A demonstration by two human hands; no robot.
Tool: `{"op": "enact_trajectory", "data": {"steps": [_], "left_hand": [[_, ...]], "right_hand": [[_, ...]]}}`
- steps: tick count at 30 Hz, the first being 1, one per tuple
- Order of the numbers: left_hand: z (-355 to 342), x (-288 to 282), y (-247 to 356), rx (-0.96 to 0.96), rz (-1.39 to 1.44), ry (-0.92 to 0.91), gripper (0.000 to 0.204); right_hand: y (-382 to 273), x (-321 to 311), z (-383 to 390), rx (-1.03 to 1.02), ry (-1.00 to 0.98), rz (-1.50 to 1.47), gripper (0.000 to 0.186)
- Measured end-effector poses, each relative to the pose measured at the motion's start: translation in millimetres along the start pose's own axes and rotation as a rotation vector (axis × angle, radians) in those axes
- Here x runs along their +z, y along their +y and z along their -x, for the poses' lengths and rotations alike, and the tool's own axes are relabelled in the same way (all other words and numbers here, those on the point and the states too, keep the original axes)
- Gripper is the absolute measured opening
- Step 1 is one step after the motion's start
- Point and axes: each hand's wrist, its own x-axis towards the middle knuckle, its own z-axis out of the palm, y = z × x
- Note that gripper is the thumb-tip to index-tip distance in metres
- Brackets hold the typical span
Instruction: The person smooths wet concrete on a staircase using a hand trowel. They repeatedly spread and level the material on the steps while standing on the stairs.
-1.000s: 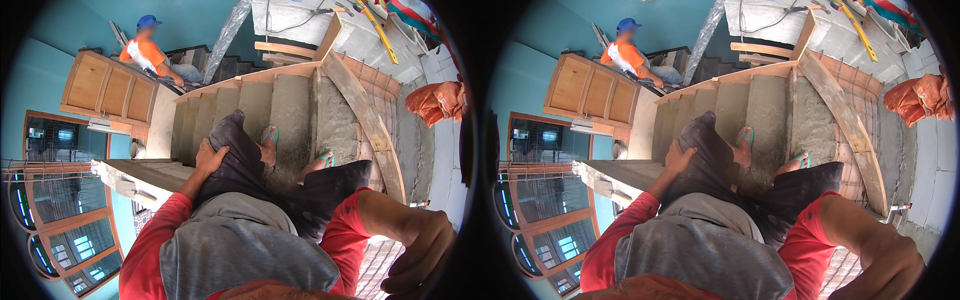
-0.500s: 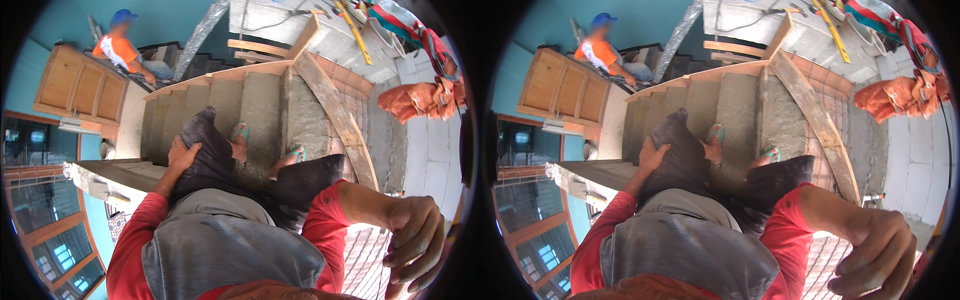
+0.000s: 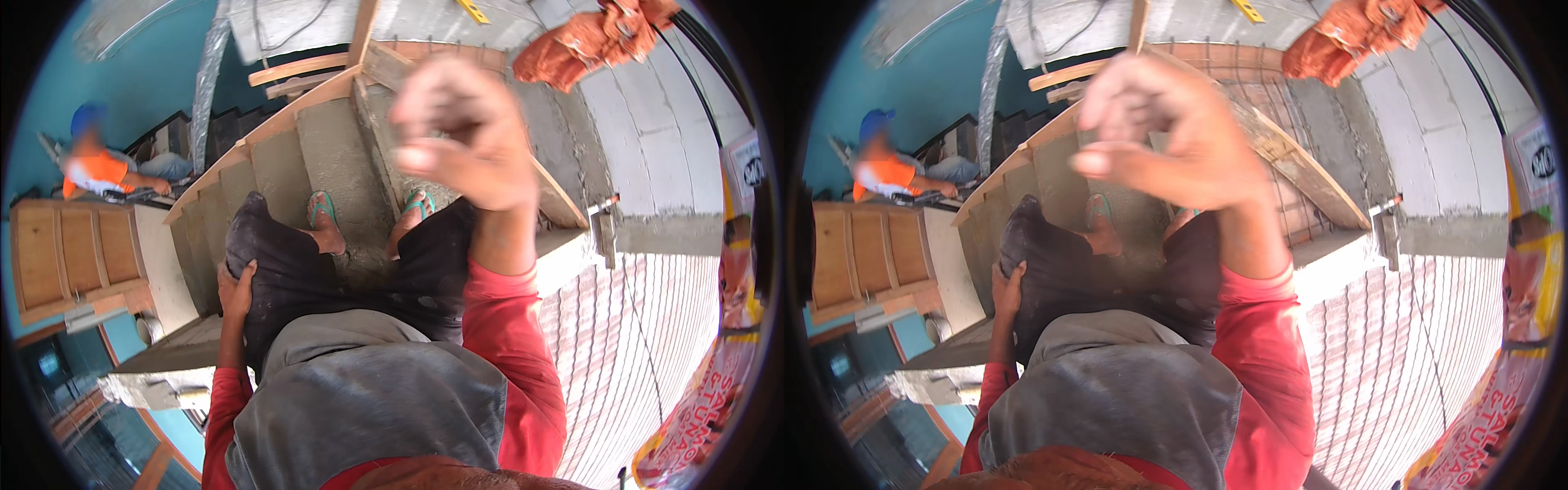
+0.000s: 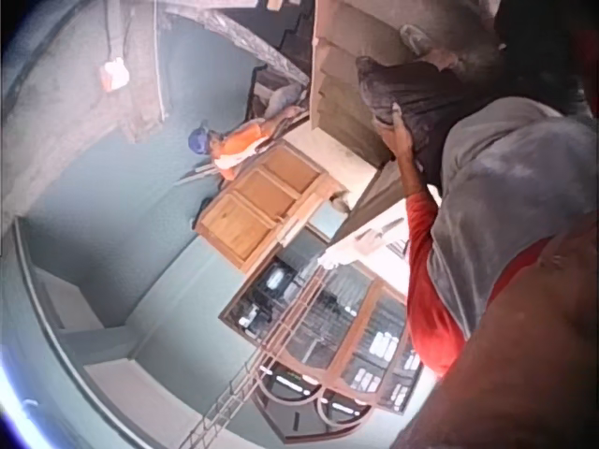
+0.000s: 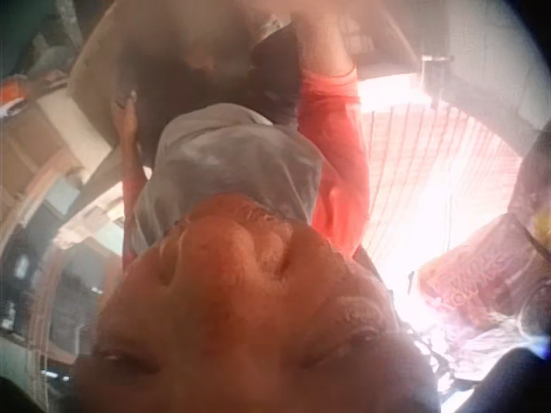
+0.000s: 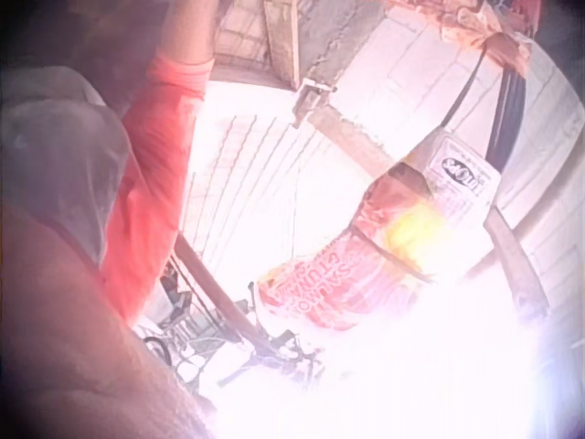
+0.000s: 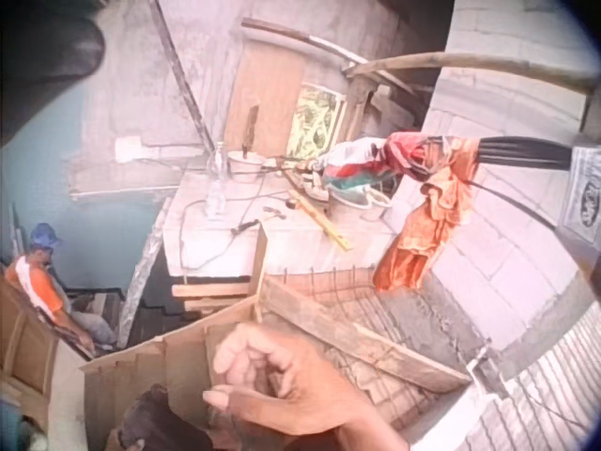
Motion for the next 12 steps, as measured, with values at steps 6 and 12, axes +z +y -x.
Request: {"op": "enact_trajectory", "data": {"steps": [6, 12], "left_hand": [[-11, -13, -92, -0.139, 0.506, -0.33, 0.059], [0, -43, -233, 0.163, -0.594, -0.312, 0.062]], "right_hand": [[80, 40, 16, 0.299, -0.308, 0.491, 0.028], [133, 48, 38, 0.3, -0.456, 0.884, 0.029]]}}
